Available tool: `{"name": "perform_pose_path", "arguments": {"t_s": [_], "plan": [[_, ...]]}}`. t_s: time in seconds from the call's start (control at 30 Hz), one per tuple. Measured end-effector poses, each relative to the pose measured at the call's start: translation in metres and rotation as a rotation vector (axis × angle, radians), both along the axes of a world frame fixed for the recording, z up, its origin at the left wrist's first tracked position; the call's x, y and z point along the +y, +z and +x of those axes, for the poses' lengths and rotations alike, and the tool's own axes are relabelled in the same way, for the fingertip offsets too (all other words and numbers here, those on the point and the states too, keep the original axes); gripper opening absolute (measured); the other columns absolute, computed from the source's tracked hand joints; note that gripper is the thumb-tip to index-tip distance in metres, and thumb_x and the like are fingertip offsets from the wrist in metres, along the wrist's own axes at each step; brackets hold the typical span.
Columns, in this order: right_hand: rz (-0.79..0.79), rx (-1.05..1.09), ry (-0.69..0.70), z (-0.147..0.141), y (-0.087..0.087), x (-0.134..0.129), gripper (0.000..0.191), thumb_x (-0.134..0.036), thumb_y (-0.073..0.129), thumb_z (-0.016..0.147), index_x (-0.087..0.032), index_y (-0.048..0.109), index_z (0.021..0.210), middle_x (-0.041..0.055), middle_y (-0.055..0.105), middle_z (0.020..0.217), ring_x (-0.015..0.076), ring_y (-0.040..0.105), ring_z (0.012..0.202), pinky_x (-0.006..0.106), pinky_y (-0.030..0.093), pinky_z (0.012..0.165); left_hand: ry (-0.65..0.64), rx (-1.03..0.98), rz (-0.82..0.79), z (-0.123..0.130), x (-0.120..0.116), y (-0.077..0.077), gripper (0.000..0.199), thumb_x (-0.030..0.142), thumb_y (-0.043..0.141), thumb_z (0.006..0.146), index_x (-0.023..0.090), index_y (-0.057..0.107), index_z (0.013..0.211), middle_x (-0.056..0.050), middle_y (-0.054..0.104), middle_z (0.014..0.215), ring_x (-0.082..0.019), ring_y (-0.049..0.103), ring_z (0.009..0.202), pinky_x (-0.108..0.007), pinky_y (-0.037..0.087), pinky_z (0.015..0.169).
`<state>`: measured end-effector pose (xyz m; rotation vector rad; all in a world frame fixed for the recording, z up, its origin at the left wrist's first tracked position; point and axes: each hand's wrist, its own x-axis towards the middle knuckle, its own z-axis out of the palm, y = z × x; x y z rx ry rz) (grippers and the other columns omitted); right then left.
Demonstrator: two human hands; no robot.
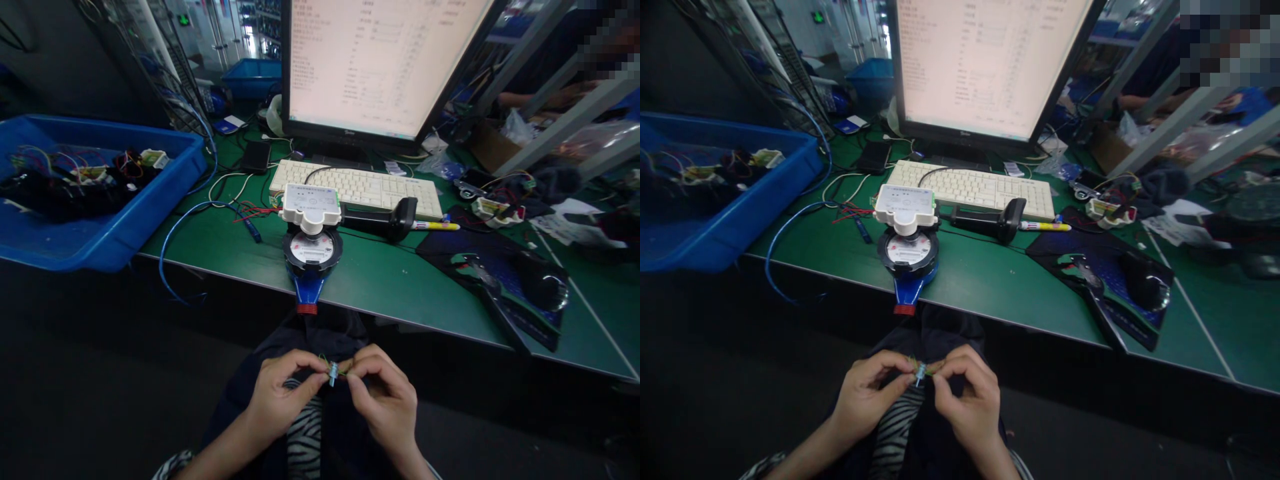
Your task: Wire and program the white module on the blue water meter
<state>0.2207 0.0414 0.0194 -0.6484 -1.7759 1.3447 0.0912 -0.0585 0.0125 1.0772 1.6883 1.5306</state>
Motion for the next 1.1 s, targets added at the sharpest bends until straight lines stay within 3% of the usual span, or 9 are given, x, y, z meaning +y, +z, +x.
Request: {"name": "perform_pose_path", "arguments": {"t_s": [0.4, 0.63, 0.9, 1.1], "plan": [[-0.005, -0.028, 0.0, 0.001, -0.005, 0.002, 0.013, -0.008, 0.061, 0.075, -0.019, 0.062, 0.069, 0.0015, 0.059, 0.066, 0.0158, 0.058, 0.06, 0.026, 0.046, 0.055, 0.036, 0.122, -0.043, -0.002, -0.001, 0.005, 0.012, 0.014, 0.066, 0.073, 0.018, 0.068, 0.084, -0.003, 0.074, 0.077, -0.015, 0.07, 0.067, -0.02, 0.056, 0.066], [-0.004, -0.027, 0.04, 0.003, -0.007, 0.004, 0.014, -0.006, 0.063, 0.074, -0.02, 0.065, 0.073, 0.003, 0.062, 0.069, 0.0173, 0.06, 0.063, 0.028, 0.049, 0.058, -0.01, 0.138, -0.069, -0.004, -0.002, 0.007, 0.025, 0.015, 0.061, 0.077, 0.02, 0.067, 0.101, -0.005, 0.074, 0.091, -0.017, 0.069, 0.081, -0.024, 0.054, 0.078], [-0.001, -0.023, 0.009, -0.001, -0.002, 0.001, 0.016, -0.005, 0.06, 0.074, -0.02, 0.061, 0.069, 0.0025, 0.062, 0.07, 0.0165, 0.061, 0.063, 0.027, 0.048, 0.059, -0.055, -0.282, -0.118, 0.0, 0.006, 0.009, 0.028, 0.021, 0.069, 0.071, 0.016, 0.066, 0.098, -0.007, 0.069, 0.088, -0.017, 0.067, 0.08, -0.025, 0.054, 0.075], [0.03, -0.021, -0.021, -0.003, -0.002, 0.002, 0.016, -0.004, 0.059, 0.073, -0.02, 0.06, 0.069, 0.0013, 0.06, 0.066, 0.016, 0.06, 0.059, 0.027, 0.046, 0.054, -0.065, -0.426, -0.154, 0.0, 0.008, 0.013, 0.025, 0.019, 0.072, 0.066, 0.014, 0.066, 0.09, -0.006, 0.071, 0.082, -0.016, 0.067, 0.076, -0.025, 0.054, 0.074]]}}
